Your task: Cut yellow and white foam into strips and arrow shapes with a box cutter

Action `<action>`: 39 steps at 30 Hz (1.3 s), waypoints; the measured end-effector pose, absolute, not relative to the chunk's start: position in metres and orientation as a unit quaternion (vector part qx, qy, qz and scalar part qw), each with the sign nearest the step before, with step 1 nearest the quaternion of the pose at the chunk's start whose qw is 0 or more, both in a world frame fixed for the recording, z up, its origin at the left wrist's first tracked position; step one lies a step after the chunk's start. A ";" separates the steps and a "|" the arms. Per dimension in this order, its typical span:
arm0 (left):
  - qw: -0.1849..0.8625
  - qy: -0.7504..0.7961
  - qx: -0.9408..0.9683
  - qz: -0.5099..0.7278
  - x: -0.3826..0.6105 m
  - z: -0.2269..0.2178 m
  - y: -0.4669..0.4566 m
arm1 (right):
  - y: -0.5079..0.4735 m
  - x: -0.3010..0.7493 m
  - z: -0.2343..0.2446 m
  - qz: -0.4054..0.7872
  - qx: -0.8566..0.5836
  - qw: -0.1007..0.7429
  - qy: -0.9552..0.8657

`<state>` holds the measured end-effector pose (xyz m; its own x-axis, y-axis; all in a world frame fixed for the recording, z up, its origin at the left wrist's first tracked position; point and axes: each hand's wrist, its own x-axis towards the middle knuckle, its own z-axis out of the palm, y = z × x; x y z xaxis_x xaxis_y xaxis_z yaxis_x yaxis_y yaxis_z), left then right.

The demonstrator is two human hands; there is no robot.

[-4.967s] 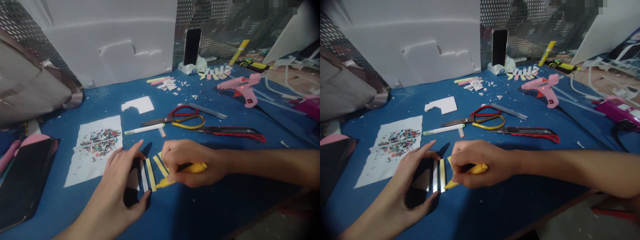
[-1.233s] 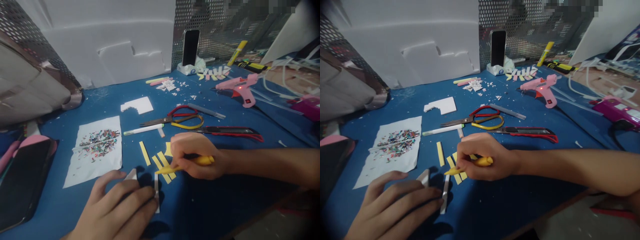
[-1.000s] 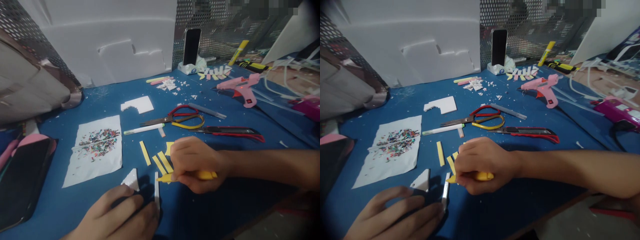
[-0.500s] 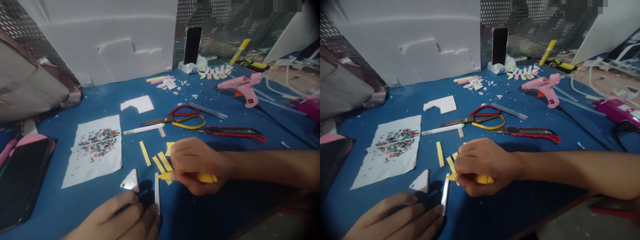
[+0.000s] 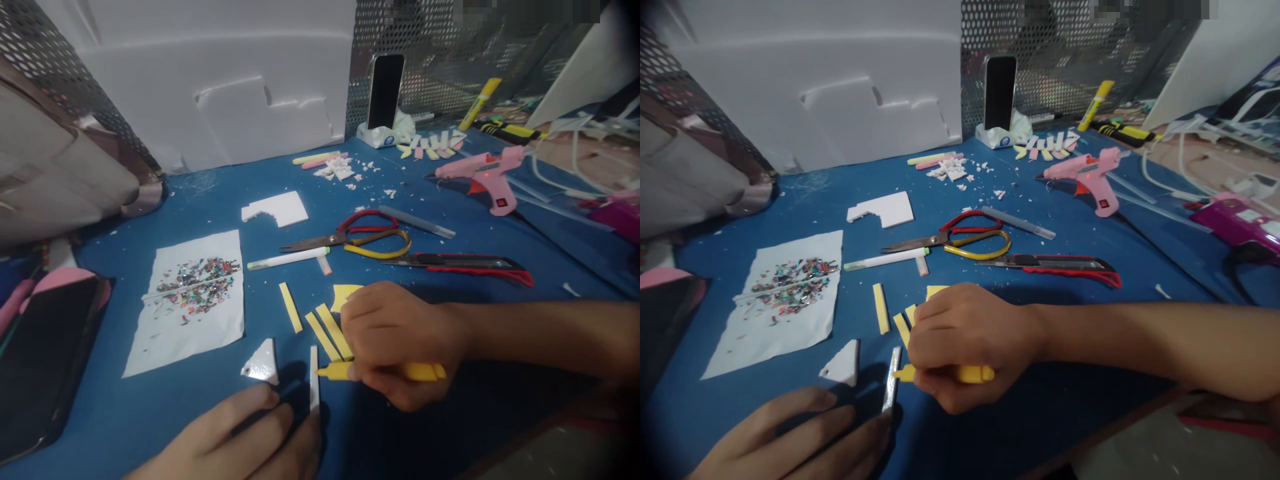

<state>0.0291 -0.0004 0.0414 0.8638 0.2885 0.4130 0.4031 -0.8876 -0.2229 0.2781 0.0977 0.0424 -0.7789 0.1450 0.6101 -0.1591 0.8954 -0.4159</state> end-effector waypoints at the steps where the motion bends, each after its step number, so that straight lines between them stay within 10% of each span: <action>1: 0.151 -0.181 -0.954 -0.188 0.029 0.041 0.000 | 0.098 0.278 0.042 0.234 0.007 0.331 -0.914; 39: 0.050 -0.299 -0.919 -0.254 0.044 0.042 0.000 | 0.097 0.280 0.053 0.235 -0.149 0.305 -0.911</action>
<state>0.0442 -0.0001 0.0419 0.6930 0.5233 0.4959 0.5739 -0.8167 0.0600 0.2802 0.0970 0.0529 -0.7698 0.4145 0.4853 0.1276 0.8450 -0.5193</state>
